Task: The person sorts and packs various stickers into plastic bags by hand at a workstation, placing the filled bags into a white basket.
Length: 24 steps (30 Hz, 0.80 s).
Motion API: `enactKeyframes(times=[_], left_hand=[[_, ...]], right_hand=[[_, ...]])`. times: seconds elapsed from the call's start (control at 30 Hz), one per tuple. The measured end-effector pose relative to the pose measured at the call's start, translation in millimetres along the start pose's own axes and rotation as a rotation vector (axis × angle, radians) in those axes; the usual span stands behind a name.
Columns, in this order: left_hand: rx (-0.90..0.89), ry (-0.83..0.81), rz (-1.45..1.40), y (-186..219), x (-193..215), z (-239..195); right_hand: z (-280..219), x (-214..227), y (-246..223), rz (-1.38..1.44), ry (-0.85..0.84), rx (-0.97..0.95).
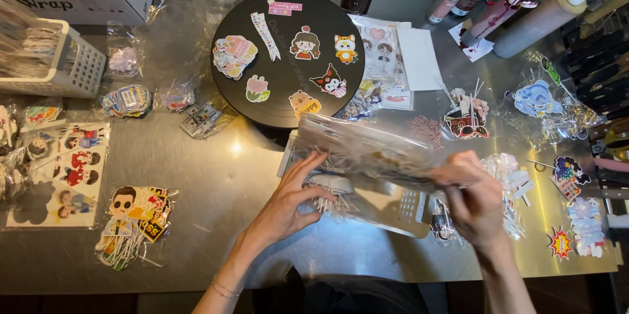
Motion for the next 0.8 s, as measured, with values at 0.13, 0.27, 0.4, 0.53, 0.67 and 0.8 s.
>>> enactKeyframes(times=[0.13,0.27,0.4,0.53,0.67,0.8], left_hand=[[-0.025,0.092,0.06,-3,-4,-8],[0.017,0.168,0.146,10,18,-9],[0.171,0.183,-0.06,6,52,-12],[0.326,0.303,-0.271,-11,78,10],[0.154,0.027,0.084,-29,73,50],[0.194,-0.144,0.395,-25,72,70]], right_hand=[[-4,-83,-29,-0.127,-0.123,0.195],[-4,-114,-38,-0.133,-0.215,0.213],[-35,-135,5,-0.349,-0.389,0.097],[-62,-158,30,-0.425,-0.505,0.201],[-46,-145,20,-0.354,-0.601,0.203],[-33,-130,6,-0.501,-0.619,0.208]])
Point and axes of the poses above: each hand's wrist, its own z-axis towards the middle knuckle, its own x-axis out of the back of the hand, y = z × x, the point moved 4 cm from there along z, towards the middle knuckle, and after that the axes turned 2 degrees about y, right-handed, at the moved point
